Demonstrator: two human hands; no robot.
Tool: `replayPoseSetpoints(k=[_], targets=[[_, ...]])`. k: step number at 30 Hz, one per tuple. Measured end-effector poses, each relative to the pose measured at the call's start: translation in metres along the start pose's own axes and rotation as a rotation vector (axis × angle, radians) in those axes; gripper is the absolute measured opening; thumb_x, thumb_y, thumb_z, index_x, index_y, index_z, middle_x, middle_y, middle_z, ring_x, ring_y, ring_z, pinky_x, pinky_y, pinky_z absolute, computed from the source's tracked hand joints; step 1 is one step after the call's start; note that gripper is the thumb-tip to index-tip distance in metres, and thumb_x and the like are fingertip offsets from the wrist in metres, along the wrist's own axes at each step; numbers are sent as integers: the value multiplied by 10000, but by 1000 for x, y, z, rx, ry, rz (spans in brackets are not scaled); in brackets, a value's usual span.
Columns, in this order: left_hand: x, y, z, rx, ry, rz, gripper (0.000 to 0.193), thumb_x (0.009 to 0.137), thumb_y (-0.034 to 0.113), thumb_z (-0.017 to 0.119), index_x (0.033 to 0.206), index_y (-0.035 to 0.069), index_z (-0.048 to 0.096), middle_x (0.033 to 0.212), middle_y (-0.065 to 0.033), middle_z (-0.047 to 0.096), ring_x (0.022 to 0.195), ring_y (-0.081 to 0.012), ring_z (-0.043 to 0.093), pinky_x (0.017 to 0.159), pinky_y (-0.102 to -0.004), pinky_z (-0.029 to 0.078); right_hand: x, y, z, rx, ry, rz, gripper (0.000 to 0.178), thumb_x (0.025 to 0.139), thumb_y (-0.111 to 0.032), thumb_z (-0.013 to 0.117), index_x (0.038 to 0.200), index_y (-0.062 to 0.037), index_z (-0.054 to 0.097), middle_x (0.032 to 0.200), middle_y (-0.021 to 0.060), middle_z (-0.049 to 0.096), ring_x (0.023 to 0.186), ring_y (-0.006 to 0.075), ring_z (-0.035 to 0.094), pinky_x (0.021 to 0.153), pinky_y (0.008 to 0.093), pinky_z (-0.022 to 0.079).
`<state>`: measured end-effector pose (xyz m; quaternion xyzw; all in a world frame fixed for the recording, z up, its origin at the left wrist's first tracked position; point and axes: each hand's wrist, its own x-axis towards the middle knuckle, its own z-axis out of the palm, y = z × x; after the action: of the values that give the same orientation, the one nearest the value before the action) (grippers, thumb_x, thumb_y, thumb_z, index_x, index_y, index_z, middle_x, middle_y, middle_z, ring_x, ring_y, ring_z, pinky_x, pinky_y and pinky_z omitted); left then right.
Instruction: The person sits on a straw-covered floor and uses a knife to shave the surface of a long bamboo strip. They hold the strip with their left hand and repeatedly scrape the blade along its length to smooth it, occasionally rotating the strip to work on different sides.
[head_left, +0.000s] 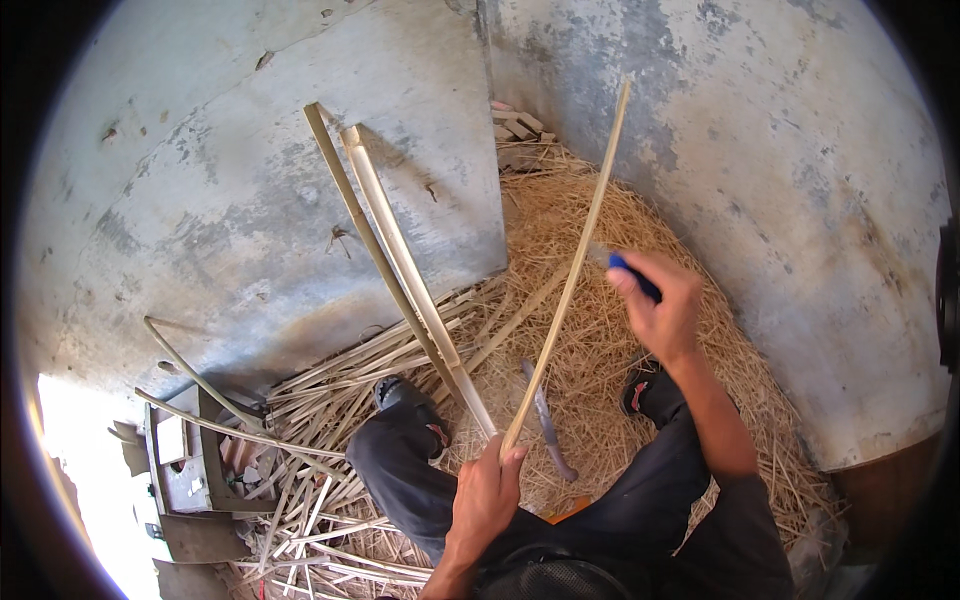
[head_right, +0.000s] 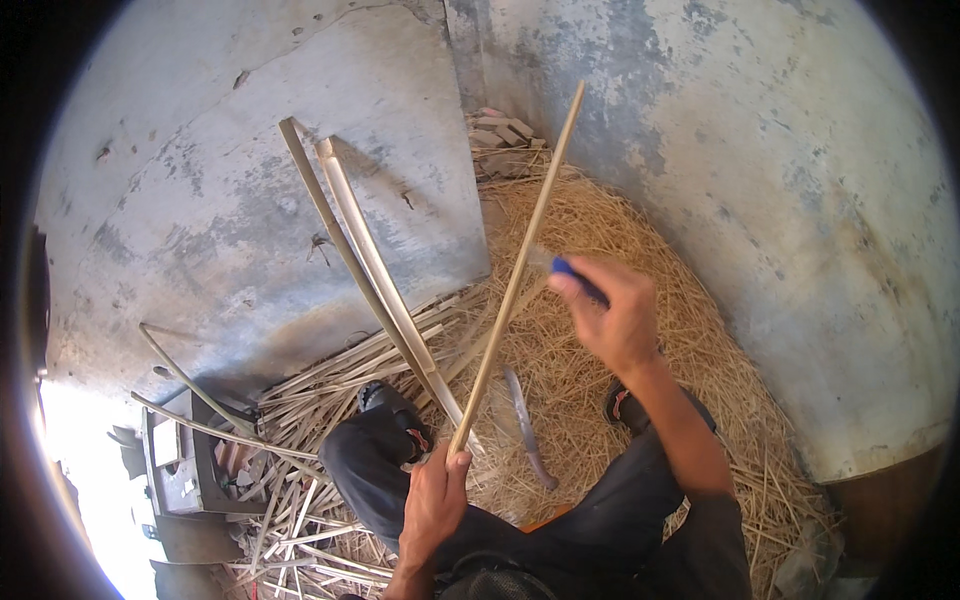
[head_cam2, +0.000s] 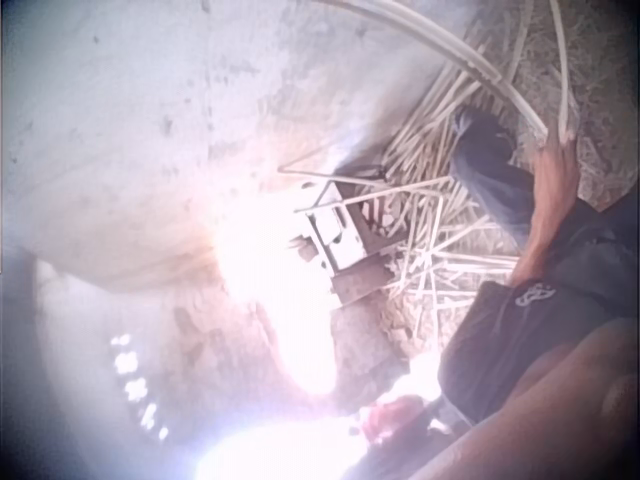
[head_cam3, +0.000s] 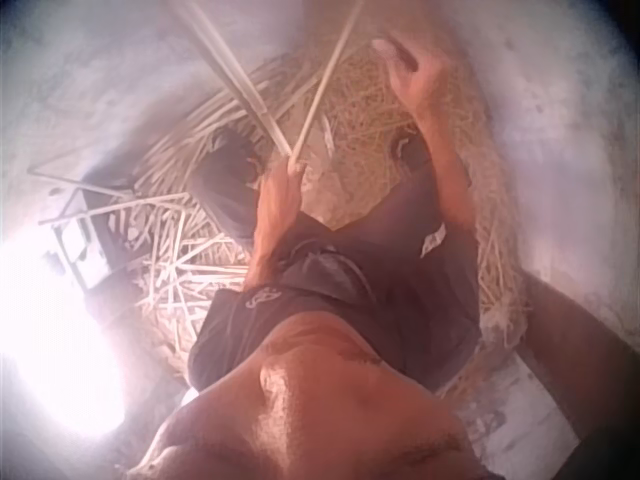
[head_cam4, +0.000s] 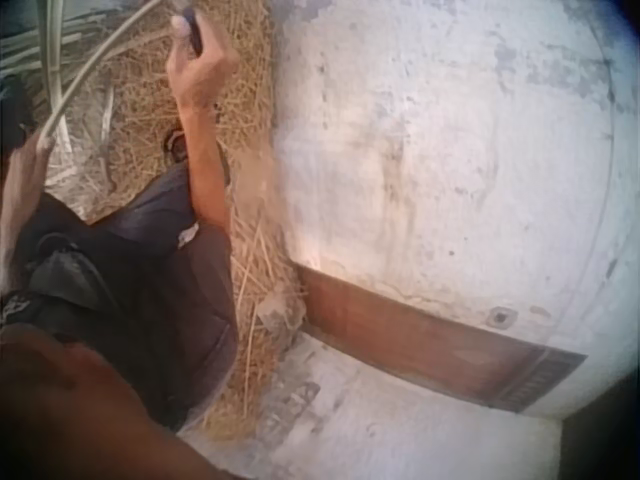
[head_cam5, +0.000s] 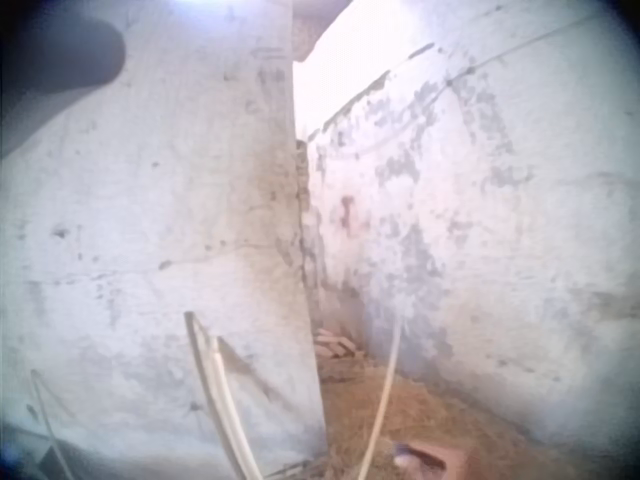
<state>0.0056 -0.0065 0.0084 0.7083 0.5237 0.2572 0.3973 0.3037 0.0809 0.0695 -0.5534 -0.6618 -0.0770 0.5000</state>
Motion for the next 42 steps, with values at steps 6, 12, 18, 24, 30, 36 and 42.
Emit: replayPoseSetpoints(k=[6,12,18,24,30,36,42], targets=[[1,5,-10,5,25,32,310,1124,278,602,1046,-22,594,671,-272,613,682,-530,633,634,-589,466,-20,-23,10,119,-103,-62,334,1013,-377,789,1043,-45,798,859,93,759,669,197,712,564,362,542],[25,19,-20,-68,137,126,319,1126,271,600,1075,-44,598,711,-277,639,686,-521,643,612,-580,461,-57,-63,26,184,-295,-202,292,941,-323,850,1061,-68,776,795,65,678,613,232,672,526,358,518],[29,24,-12,-40,174,115,319,1123,264,606,1092,-53,599,717,-283,641,698,-526,649,607,-566,472,-57,-68,27,172,-282,-246,311,920,-302,869,1064,-37,790,773,73,694,570,218,658,506,341,506],[27,22,-9,-18,171,100,314,1124,265,604,1109,-49,606,695,-299,626,681,-540,639,593,-578,465,-53,-63,27,147,-259,-210,278,926,-310,854,1086,-94,783,757,42,648,581,215,645,510,359,501],[25,21,-8,-11,170,114,313,1117,263,614,1114,-50,610,670,-290,620,668,-545,635,592,-593,461,-47,-59,20,91,-227,-213,277,942,-303,845,1087,-73,792,812,58,709,610,232,672,532,349,516],[-8,6,-1,37,27,56,309,1109,285,628,1059,-18,590,651,-278,612,646,-531,637,593,-589,476,-6,-20,-1,39,-19,-4,295,993,-303,812,1058,-16,790,904,120,771,688,244,717,588,341,542],[3,13,-11,16,93,63,326,1115,300,623,1017,-6,569,645,-262,619,640,-514,646,597,-580,472,-23,-35,4,162,-145,-34,316,994,-315,814,1040,-5,768,887,128,756,689,247,723,590,352,551]])
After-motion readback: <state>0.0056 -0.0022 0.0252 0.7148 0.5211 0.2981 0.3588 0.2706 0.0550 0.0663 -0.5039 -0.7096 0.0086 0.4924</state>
